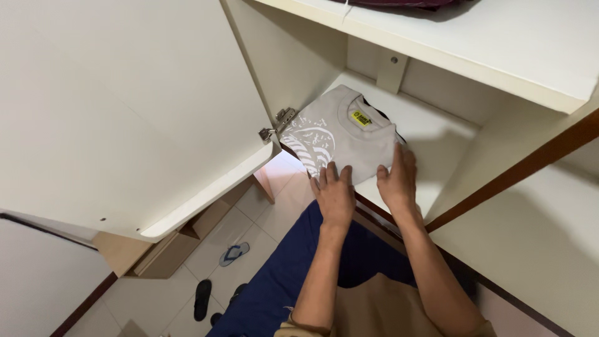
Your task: The person removes several folded items of clothing from a closet shelf and places them on a bed, handling each item individually to unfold and sort them.
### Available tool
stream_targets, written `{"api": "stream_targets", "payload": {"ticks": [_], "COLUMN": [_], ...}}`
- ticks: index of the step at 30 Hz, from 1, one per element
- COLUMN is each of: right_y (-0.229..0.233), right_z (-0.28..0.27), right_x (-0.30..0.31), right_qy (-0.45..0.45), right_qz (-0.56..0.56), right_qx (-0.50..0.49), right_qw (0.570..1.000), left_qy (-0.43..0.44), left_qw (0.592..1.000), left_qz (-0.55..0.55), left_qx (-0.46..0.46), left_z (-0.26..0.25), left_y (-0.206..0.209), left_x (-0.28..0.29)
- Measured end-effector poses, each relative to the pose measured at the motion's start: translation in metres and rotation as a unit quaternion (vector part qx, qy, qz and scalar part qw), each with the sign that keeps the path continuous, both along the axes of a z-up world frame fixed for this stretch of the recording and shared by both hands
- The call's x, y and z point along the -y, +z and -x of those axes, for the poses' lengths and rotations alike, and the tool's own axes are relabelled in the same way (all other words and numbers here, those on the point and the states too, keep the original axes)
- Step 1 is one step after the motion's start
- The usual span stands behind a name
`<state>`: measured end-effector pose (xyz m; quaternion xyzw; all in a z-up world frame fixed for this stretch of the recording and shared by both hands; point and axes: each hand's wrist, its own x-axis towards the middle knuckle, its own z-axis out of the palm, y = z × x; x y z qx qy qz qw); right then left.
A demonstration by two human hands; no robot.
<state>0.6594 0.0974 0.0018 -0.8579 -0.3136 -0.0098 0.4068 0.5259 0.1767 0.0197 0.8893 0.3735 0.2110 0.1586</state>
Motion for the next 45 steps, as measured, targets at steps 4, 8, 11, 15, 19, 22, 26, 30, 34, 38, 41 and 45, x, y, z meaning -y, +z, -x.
{"api": "stream_targets", "payload": {"ticks": [4, 8, 11, 15, 19, 22, 26, 30, 34, 38, 41, 45], "right_y": [-0.004, 0.012, 0.034, 0.059, 0.075, 0.085, 0.095, 0.105, 0.117, 0.095, 0.061, 0.022], "right_z": [-0.01, 0.003, 0.025, 0.065, 0.101, 0.114, 0.131, 0.147, 0.154, 0.144, 0.112, 0.082], "right_x": [-0.01, -0.025, -0.039, -0.054, -0.055, -0.053, -0.054, -0.052, -0.056, -0.053, -0.046, -0.022], "right_qy": [-0.015, 0.032, 0.126, 0.183, 0.32, 0.377, 0.434, 0.461, 0.451, 0.253, 0.117, 0.115], "right_qz": [-0.054, -0.142, -0.215, -0.215, -0.311, -0.326, -0.345, -0.356, -0.342, -0.244, -0.186, -0.125], "right_qx": [-0.039, -0.125, -0.141, -0.312, -0.258, -0.264, -0.259, -0.244, -0.239, -0.094, 0.012, 0.024], "right_qw": [0.998, 0.981, 0.958, 0.907, 0.857, 0.826, 0.791, 0.775, 0.789, 0.932, 0.976, 0.985], "left_qy": [0.026, 0.034, 0.031, 0.038, 0.01, 0.013, 0.026, 0.039, 0.025, 0.022, 0.042, 0.066], "left_qw": [0.997, 0.989, 0.982, 0.963, 0.929, 0.91, 0.874, 0.839, 0.837, 0.811, 0.784, 0.794], "left_qz": [0.008, 0.037, 0.058, 0.203, 0.16, 0.197, 0.256, 0.275, 0.261, 0.349, 0.393, 0.412], "left_qx": [0.076, 0.142, 0.179, 0.173, 0.333, 0.365, 0.412, 0.468, 0.48, 0.469, 0.48, 0.442], "left_z": [0.003, 0.008, 0.012, 0.02, 0.033, 0.046, 0.062, 0.079, 0.095, 0.063, 0.04, 0.034], "left_y": [-0.008, -0.012, -0.004, 0.011, 0.011, 0.012, 0.018, 0.025, 0.022, -0.015, -0.035, -0.044], "left_x": [-0.009, -0.017, -0.019, -0.017, -0.018, -0.024, -0.025, -0.028, -0.038, -0.051, -0.055, -0.059]}}
